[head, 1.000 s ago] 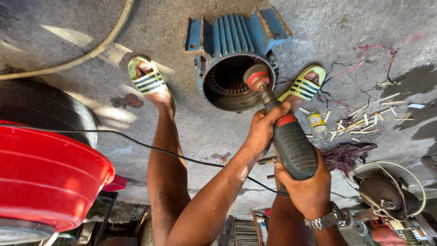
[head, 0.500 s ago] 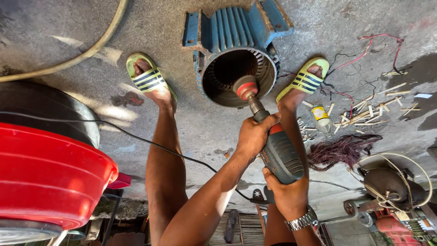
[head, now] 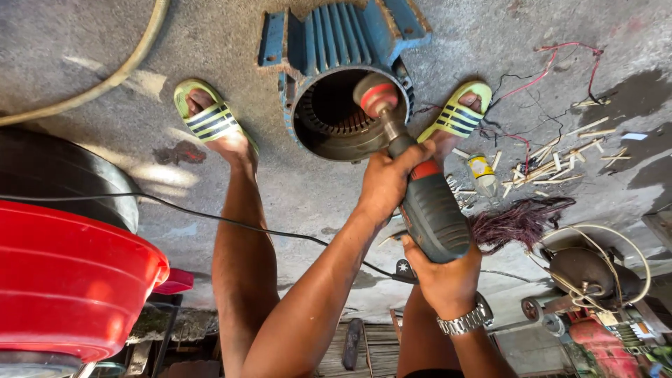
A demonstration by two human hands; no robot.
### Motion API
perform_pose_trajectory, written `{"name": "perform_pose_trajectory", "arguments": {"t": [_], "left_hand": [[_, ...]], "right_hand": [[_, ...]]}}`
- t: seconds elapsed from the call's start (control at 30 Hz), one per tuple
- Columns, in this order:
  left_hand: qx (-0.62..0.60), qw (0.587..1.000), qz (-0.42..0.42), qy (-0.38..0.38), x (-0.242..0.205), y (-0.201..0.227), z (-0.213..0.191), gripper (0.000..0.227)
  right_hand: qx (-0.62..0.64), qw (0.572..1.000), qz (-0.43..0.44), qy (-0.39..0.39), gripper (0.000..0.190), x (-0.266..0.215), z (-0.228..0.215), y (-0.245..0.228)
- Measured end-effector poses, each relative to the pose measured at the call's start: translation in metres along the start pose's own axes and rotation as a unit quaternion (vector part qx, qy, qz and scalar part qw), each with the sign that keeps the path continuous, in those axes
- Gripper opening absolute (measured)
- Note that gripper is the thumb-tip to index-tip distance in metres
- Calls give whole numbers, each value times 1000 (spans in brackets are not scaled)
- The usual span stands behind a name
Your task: Cleaning the interior of an electric motor housing using a power tool with a wire brush attachment
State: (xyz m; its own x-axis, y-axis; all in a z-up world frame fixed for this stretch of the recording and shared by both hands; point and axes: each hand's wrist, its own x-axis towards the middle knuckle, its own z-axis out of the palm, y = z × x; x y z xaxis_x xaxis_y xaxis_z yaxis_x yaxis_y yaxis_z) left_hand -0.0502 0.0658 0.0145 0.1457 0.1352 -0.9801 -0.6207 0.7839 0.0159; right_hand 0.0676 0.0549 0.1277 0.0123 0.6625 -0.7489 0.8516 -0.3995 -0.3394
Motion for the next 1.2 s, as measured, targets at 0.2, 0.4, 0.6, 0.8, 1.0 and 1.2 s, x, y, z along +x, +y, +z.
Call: {"name": "perform_pose_trajectory", "arguments": {"t": [0.2, 0.4, 0.6, 0.8, 1.0, 1.2], "left_hand": [[-39, 999, -31, -14, 1, -38, -6, 40], [-93, 994, -55, -28, -5, -55, -31, 39], [-113, 991, -54, -40, -5, -58, -49, 38], [-126, 989, -58, -51, 4, -55, -32, 43], [-187, 978, -59, -69, -23, -58, -32, 36], [-186, 978, -35, -86, 10, -64, -30, 37]], "right_hand": [[-37, 999, 31, 25, 35, -26, 10, 22], [-52, 992, 112, 18, 50, -45, 31, 11], [-34, 996, 79, 4, 58, -50, 44, -1], [-101, 989, 104, 38, 57, -44, 31, 1], [-125, 987, 102, -1, 64, -55, 7, -26], [-181, 982, 40, 23, 63, -35, 15, -14]]}}
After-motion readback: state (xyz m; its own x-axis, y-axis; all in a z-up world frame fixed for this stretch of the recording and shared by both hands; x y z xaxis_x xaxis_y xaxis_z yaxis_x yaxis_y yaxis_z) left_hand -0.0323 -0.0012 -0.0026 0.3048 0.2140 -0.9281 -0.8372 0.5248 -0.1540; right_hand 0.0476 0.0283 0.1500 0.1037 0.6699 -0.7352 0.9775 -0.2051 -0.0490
